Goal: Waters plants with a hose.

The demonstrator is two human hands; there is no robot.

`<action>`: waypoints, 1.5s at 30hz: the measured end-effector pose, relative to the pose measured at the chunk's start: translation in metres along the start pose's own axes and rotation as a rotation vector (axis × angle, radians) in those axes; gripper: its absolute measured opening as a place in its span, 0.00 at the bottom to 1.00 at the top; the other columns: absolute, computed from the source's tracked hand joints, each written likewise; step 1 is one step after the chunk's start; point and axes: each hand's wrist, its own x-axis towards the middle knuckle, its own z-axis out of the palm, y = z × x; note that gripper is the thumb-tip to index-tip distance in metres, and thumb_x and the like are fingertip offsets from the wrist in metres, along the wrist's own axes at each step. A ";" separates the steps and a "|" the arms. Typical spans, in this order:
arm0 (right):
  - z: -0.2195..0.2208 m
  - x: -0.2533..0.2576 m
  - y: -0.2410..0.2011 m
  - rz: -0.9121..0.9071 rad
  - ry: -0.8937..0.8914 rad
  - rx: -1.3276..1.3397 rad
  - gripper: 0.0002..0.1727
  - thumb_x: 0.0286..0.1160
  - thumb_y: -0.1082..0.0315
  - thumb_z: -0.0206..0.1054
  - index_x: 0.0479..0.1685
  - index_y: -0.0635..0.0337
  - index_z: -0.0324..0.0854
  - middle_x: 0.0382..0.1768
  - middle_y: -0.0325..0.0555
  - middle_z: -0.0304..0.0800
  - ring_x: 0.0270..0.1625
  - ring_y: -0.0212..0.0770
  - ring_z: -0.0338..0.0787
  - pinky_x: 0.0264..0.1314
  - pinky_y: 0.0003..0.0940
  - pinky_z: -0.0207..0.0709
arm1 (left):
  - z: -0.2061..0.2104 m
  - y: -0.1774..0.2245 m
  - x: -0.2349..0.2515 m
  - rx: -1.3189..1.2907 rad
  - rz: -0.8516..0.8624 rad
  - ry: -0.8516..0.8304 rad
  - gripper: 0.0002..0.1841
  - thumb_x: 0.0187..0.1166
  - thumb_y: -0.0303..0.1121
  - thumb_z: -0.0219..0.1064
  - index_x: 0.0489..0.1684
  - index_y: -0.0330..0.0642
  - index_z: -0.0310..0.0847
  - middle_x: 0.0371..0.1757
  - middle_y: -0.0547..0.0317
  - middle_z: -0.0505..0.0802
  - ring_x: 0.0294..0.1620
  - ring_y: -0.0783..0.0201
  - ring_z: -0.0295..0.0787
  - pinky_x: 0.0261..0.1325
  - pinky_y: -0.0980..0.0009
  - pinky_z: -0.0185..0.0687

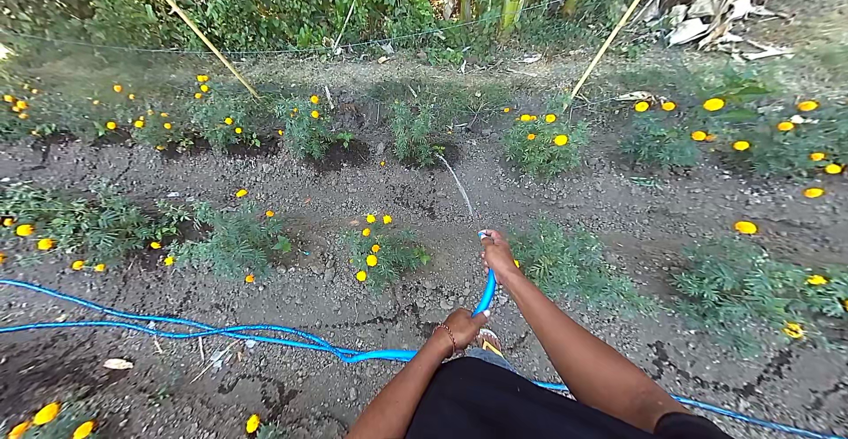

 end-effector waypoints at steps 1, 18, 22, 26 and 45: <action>0.000 0.000 0.000 0.002 -0.003 0.000 0.17 0.97 0.60 0.47 0.73 0.54 0.71 0.27 0.40 0.67 0.14 0.32 0.63 0.16 0.28 0.62 | 0.000 0.000 0.000 -0.006 0.001 -0.001 0.28 0.93 0.56 0.47 0.32 0.41 0.75 0.18 0.65 0.70 0.14 0.69 0.63 0.22 0.71 0.62; 0.008 -0.003 -0.005 -0.006 -0.032 -0.006 0.18 0.97 0.60 0.46 0.74 0.56 0.69 0.26 0.40 0.66 0.14 0.31 0.63 0.15 0.28 0.63 | -0.003 -0.001 -0.004 -0.030 -0.005 0.013 0.28 0.93 0.56 0.47 0.31 0.41 0.74 0.16 0.66 0.69 0.13 0.69 0.62 0.20 0.71 0.62; 0.002 -0.001 0.001 0.006 -0.009 0.027 0.17 0.97 0.61 0.46 0.74 0.55 0.69 0.25 0.39 0.66 0.13 0.32 0.63 0.15 0.28 0.62 | -0.001 0.002 -0.004 -0.003 -0.006 0.017 0.28 0.93 0.57 0.48 0.30 0.41 0.75 0.16 0.66 0.70 0.12 0.69 0.62 0.20 0.71 0.62; -0.006 -0.002 0.003 0.022 0.021 0.004 0.18 0.97 0.60 0.45 0.75 0.54 0.69 0.26 0.40 0.66 0.15 0.33 0.64 0.16 0.29 0.63 | 0.000 0.005 -0.003 0.047 -0.005 -0.002 0.28 0.93 0.57 0.47 0.32 0.41 0.75 0.17 0.65 0.70 0.14 0.68 0.63 0.22 0.70 0.62; -0.019 -0.002 0.001 0.019 0.052 0.000 0.19 0.97 0.60 0.46 0.76 0.54 0.68 0.25 0.40 0.67 0.14 0.32 0.64 0.16 0.29 0.63 | 0.005 0.010 0.005 0.058 0.006 -0.033 0.29 0.93 0.57 0.46 0.32 0.41 0.74 0.18 0.65 0.70 0.14 0.68 0.63 0.21 0.70 0.63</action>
